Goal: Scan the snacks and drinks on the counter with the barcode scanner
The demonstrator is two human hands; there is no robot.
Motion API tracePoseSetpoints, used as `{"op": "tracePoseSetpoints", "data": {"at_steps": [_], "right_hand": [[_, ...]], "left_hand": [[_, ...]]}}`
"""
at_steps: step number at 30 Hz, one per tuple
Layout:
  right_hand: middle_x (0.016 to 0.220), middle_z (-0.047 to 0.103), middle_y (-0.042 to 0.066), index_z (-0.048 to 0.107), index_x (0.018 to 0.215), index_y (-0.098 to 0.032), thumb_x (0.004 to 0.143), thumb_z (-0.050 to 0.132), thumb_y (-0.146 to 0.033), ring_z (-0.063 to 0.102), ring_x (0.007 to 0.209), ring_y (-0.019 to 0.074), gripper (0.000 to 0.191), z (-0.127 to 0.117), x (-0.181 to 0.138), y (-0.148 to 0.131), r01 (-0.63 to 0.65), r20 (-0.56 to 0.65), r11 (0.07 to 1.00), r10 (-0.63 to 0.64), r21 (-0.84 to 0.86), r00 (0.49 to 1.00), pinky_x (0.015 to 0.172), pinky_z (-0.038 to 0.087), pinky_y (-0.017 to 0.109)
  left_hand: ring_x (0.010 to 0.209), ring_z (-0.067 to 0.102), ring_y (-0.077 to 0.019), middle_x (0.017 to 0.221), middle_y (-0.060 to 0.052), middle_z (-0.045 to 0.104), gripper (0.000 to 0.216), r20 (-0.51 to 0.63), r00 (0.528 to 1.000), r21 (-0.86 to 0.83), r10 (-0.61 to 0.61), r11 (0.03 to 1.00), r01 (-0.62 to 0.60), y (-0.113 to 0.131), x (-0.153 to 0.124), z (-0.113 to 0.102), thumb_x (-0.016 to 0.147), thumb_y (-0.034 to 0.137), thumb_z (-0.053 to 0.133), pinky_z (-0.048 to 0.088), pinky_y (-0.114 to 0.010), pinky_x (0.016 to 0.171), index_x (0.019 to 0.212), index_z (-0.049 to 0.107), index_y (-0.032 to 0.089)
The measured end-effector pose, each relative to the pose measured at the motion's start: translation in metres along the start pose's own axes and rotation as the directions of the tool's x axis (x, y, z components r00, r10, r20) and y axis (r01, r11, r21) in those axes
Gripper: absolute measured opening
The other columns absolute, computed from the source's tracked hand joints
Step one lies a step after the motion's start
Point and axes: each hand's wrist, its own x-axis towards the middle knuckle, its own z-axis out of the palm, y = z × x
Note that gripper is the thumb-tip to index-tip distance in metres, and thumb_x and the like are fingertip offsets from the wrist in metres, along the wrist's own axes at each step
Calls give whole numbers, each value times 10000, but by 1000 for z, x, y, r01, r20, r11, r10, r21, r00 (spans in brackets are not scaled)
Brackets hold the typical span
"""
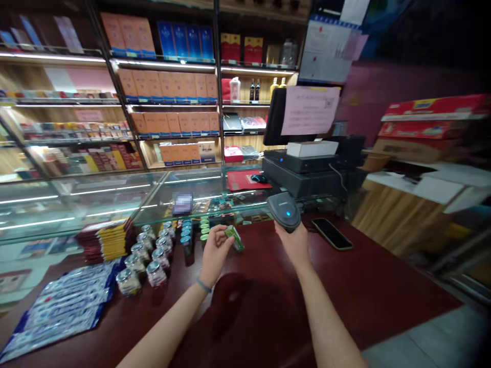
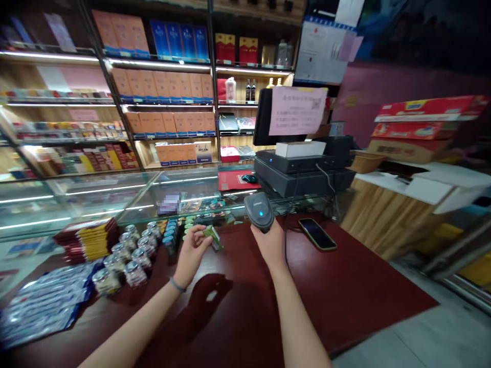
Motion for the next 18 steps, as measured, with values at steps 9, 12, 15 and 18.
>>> {"op": "tracePoseSetpoints", "data": {"at_steps": [9, 12, 15, 18], "right_hand": [[802, 759, 84, 612, 810, -217, 746, 733, -399, 719, 737, 263, 228, -37, 23, 17, -121, -174, 992, 124, 28, 977, 712, 564, 371], [701, 731, 51, 624, 819, -208, 728, 740, -374, 656, 560, 215, 222, -42, 23, 19, -160, -219, 985, 169, 61, 961, 613, 549, 343], [666, 711, 40, 629, 809, -201, 732, 740, -379, 631, 510, 199, 223, -44, 23, 21, -167, -266, 979, 192, 112, 945, 548, 545, 322], [635, 699, 31, 645, 826, -190, 730, 749, -369, 634, 498, 198, 228, -45, 24, 24, -187, -281, 974, 215, 125, 935, 514, 545, 307]], "left_hand": [[861, 698, -170, 885, -9, 667, 386, -26, 999, 60, -37, 997, 38, -88, 68, 111, 758, 235, 789, 548, -313, 830, 1060, 551, 207], [898, 700, -185, 894, -33, 686, 308, -50, 996, 99, -70, 992, 75, -110, 80, 138, 748, 193, 799, 552, -335, 875, 944, 561, 200], [877, 700, -186, 890, -34, 691, 280, -87, 990, 146, -107, 982, 119, -125, 89, 157, 747, 147, 788, 556, -334, 862, 922, 577, 201], [864, 697, -191, 887, -39, 692, 235, -84, 991, 213, -107, 969, 123, -136, 96, 165, 767, 123, 758, 548, -333, 845, 923, 597, 195]]}}
